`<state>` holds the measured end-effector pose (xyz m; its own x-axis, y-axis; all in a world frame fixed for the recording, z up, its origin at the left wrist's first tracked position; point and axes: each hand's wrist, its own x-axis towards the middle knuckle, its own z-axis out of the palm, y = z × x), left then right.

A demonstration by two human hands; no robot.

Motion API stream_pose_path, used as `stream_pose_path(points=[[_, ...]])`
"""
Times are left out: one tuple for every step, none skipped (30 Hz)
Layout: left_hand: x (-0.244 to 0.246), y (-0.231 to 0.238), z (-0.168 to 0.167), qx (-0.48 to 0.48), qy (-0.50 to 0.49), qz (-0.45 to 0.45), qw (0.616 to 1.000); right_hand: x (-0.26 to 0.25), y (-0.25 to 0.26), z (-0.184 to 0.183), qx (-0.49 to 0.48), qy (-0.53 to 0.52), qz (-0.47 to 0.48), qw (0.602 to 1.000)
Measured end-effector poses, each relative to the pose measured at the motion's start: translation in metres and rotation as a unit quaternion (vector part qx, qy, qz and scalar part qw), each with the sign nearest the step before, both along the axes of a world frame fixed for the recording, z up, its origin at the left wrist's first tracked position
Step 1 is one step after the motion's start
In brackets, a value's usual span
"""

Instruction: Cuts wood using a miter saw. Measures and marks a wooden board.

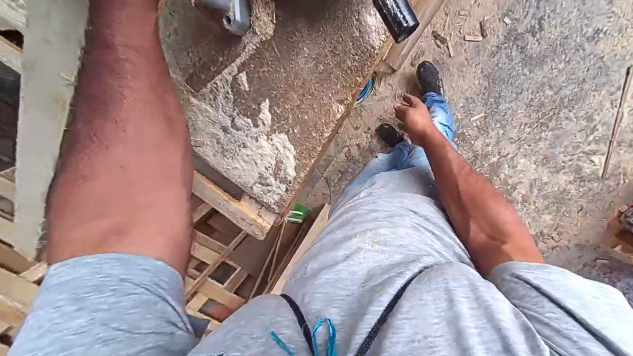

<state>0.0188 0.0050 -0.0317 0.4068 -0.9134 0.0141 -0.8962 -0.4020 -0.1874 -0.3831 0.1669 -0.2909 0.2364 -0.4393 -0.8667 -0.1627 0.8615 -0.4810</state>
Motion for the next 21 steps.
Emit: stream_pose_path(points=[[0.003,-0.005,-0.003,-0.019,0.008,-0.002,1.000,-0.016,-0.003,0.011,-0.059,0.042,0.080,0.994],[-0.004,-0.007,0.004,-0.019,0.030,0.007,0.999,-0.033,-0.004,0.026,-0.106,0.083,0.147,0.980],[-0.013,-0.006,0.014,-0.020,0.050,0.015,0.998,-0.047,-0.005,0.047,-0.140,0.112,0.190,0.965],[-0.020,-0.005,0.022,-0.032,0.064,0.017,0.997,-0.057,-0.013,0.071,-0.161,0.128,0.209,0.956],[-0.023,-0.005,0.027,-0.052,0.072,0.012,0.996,-0.061,-0.025,0.100,-0.186,0.136,0.202,0.952],[-0.025,-0.005,0.029,-0.071,0.076,0.005,0.995,-0.059,-0.038,0.132,-0.224,0.142,0.177,0.948],[-0.025,-0.005,0.029,-0.082,0.075,0.000,0.994,-0.053,-0.051,0.162,-0.278,0.140,0.152,0.938],[-0.025,-0.003,0.028,-0.090,0.073,-0.004,0.993,-0.043,-0.066,0.189,-0.342,0.128,0.137,0.921],[-0.024,-0.002,0.028,-0.094,0.075,-0.005,0.993,-0.028,-0.083,0.212,-0.410,0.109,0.133,0.896],[-0.023,-0.002,0.028,-0.097,0.075,-0.006,0.992,-0.011,-0.104,0.230,-0.471,0.093,0.138,0.866],[-0.022,-0.002,0.027,-0.100,0.078,-0.005,0.992,0.010,-0.129,0.244,-0.519,0.087,0.152,0.836],[-0.021,-0.002,0.027,-0.102,0.080,-0.004,0.992,0.033,-0.153,0.256,-0.548,0.088,0.172,0.814],[-0.019,-0.002,0.027,-0.101,0.082,-0.004,0.991,0.058,-0.178,0.266,-0.554,0.091,0.196,0.804],[-0.018,-0.002,0.028,-0.098,0.085,-0.004,0.991,0.083,-0.201,0.272,-0.537,0.091,0.222,0.809],[-0.017,-0.003,0.028,-0.094,0.092,-0.004,0.991,0.108,-0.222,0.273,-0.511,0.082,0.235,0.823],[-0.016,-0.004,0.027,-0.093,0.099,-0.005,0.991,0.131,-0.240,0.268,-0.487,0.068,0.235,0.838],[-0.017,-0.006,0.026,-0.092,0.112,-0.004,0.989,0.150,-0.254,0.260,-0.464,0.053,0.223,0.856],[-0.017,-0.006,0.026,-0.098,0.138,-0.004,0.986,0.166,-0.263,0.254,-0.445,0.038,0.199,0.872],[-0.016,-0.003,0.028,-0.124,0.170,-0.007,0.978,0.178,-0.268,0.251,-0.437,0.031,0.175,0.882],[-0.012,0.004,0.031,-0.172,0.204,-0.008,0.964,0.187,-0.270,0.250,-0.437,0.031,0.161,0.884],[-0.007,0.014,0.033,-0.245,0.242,-0.004,0.939,0.193,-0.270,0.252,-0.441,0.036,0.152,0.884]])
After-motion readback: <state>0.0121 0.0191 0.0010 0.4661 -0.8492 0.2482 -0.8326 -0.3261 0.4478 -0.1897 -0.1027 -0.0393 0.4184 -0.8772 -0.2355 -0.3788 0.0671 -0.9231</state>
